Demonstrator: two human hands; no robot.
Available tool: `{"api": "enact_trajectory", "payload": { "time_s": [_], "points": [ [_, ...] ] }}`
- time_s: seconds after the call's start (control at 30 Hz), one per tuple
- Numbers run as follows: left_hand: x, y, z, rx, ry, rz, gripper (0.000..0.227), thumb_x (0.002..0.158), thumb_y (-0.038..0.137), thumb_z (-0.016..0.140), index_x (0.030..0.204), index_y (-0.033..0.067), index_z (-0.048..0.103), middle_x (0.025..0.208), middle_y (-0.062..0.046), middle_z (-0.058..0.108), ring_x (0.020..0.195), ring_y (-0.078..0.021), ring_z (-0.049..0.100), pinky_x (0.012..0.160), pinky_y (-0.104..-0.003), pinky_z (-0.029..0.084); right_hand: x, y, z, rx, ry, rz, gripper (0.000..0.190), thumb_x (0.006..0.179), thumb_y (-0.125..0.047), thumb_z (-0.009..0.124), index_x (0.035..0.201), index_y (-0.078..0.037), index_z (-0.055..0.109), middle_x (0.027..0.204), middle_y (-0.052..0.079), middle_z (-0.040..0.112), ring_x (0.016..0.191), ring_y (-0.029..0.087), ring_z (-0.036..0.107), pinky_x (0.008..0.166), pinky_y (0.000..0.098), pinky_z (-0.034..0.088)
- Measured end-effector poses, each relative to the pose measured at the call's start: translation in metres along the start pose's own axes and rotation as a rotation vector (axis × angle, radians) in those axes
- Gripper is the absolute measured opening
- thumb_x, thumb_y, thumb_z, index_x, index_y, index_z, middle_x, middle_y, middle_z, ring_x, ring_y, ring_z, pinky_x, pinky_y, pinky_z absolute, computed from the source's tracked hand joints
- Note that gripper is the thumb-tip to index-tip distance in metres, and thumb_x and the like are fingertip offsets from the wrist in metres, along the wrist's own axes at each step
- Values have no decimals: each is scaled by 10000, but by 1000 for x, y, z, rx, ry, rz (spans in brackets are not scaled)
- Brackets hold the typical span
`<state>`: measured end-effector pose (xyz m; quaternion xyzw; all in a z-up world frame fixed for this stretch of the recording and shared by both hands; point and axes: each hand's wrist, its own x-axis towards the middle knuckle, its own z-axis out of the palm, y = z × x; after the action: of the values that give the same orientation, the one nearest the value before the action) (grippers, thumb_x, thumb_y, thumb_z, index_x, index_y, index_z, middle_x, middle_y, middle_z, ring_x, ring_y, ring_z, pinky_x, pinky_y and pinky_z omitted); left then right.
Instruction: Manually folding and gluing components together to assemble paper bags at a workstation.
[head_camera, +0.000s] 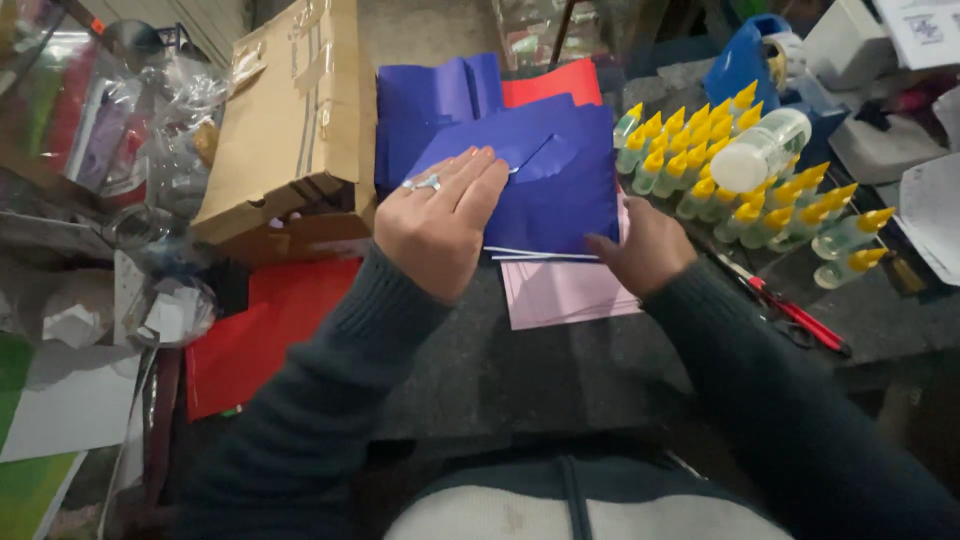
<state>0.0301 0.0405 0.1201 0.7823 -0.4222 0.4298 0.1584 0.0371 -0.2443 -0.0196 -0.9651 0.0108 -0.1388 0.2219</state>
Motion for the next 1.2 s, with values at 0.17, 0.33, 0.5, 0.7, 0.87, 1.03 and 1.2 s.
{"api": "enact_trajectory", "payload": {
  "time_s": [0.17,0.33,0.5,0.7,0.87,1.03,1.2],
  "points": [
    [-15,-7,11,-2,20,-30,183,953,49,661,1113,-32,701,1126,-221,746,1055,-337,756,936,-399,613,53,10,18,203,-120,184,599,752,-336,871,1154,50,652,1027,240,741,933,353,723,804,433,558],
    [-27,-15,12,1,15,-59,160,930,30,688,1079,-23,705,1103,-198,755,1040,-316,761,919,-388,620,78,22,32,450,-145,211,430,729,-283,793,1059,-11,744,917,174,774,817,311,773,773,392,588],
    [-26,-20,1,-2,66,-131,178,900,-35,732,1073,-3,703,1087,-163,757,1045,-289,758,895,-364,622,92,46,23,120,-89,46,426,906,-370,754,1027,39,753,898,223,732,815,353,721,750,447,555],
    [-29,-12,-15,-29,54,-113,192,907,-42,718,1094,-6,702,1098,-167,756,1052,-298,757,899,-365,621,67,17,-81,79,344,-28,276,1033,-168,797,1158,40,666,913,177,703,759,293,690,669,429,539],
    [-21,-30,12,25,32,-98,166,960,28,680,1122,0,704,1120,-172,757,1025,-286,760,867,-360,615,69,83,-88,-209,779,-73,281,1022,-178,790,1177,18,659,942,158,721,784,239,718,653,335,566],
    [8,-36,26,59,74,-75,204,968,47,623,1152,-4,694,1152,-174,753,1029,-295,763,858,-368,613,78,185,-73,-20,879,250,321,1123,-359,727,1206,-49,705,996,95,738,807,183,711,681,265,560],
    [-5,-46,104,128,-29,130,248,1030,107,624,1251,2,664,1242,-223,688,1130,-323,717,954,-416,576,77,282,-58,297,873,132,292,1175,-310,547,1232,-67,699,1050,72,708,882,168,675,755,280,531]
  ]
}}
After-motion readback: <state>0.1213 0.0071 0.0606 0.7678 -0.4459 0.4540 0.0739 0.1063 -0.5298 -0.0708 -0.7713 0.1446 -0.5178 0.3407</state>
